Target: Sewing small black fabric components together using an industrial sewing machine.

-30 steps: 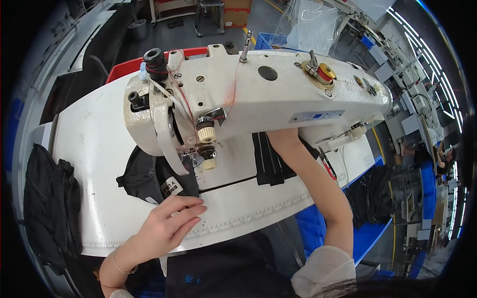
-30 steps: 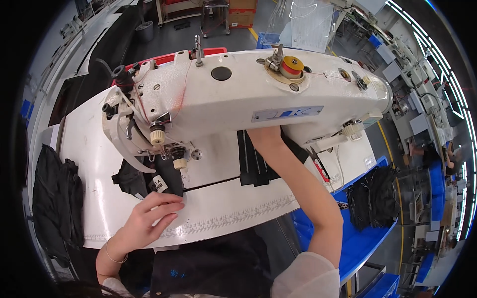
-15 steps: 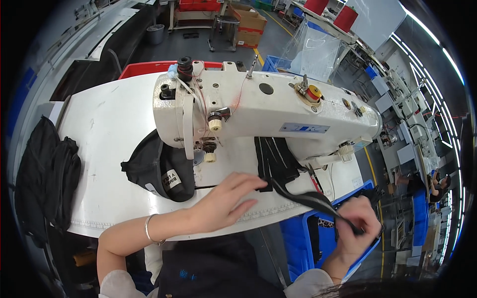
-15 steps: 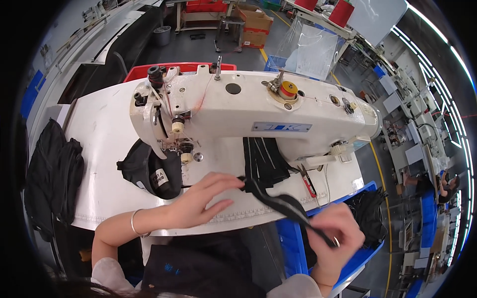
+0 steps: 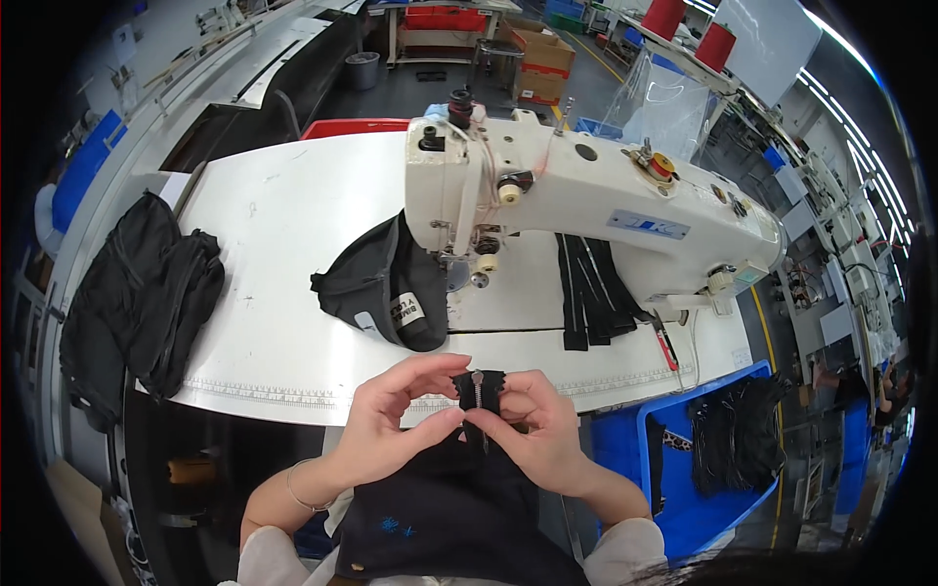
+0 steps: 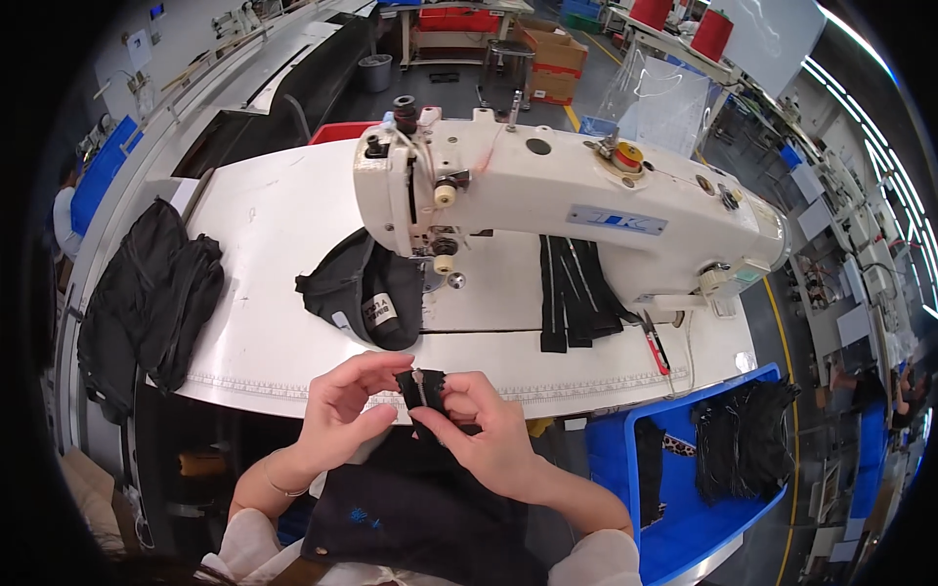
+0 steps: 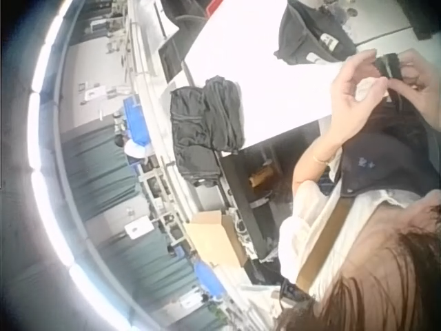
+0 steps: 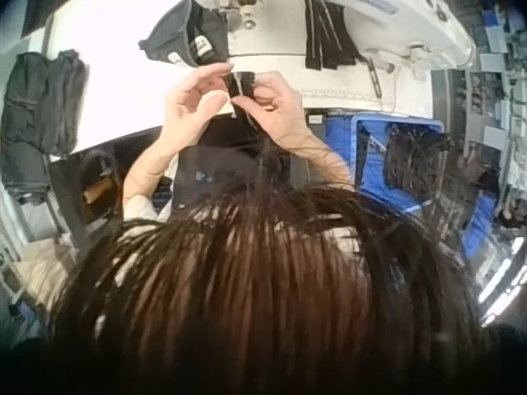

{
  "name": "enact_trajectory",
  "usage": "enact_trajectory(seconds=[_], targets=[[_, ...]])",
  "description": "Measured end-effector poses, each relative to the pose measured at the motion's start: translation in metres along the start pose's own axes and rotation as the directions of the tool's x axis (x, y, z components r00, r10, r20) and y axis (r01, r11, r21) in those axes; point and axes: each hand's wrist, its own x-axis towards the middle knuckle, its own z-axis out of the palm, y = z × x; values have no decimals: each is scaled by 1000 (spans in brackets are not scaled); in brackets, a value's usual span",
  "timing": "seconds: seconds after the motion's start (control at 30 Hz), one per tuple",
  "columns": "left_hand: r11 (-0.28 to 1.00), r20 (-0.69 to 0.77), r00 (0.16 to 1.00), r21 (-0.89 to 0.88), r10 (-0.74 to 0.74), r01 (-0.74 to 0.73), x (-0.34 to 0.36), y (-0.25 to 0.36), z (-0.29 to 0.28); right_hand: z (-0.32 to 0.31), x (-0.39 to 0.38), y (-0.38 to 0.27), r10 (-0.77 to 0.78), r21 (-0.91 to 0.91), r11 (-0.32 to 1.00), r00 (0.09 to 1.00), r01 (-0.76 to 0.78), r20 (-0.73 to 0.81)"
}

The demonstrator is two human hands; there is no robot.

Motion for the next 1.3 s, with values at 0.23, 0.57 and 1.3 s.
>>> enact_trajectory(seconds=[0.23, 0.57, 1.3], targets=[[992, -63, 997, 126, 41, -33, -11, -4, -12, 17, 6, 4, -336, -183, 931, 937, 316, -94], [953, -498, 866, -242, 41, -185, -34, -6, -13, 26, -10, 24, -276, 342, 748, 736, 568, -618], [951, 357, 917, -180, -177, 253, 12, -15, -54, 15, -8, 17, 157, 90, 980, 965, -179, 210]])
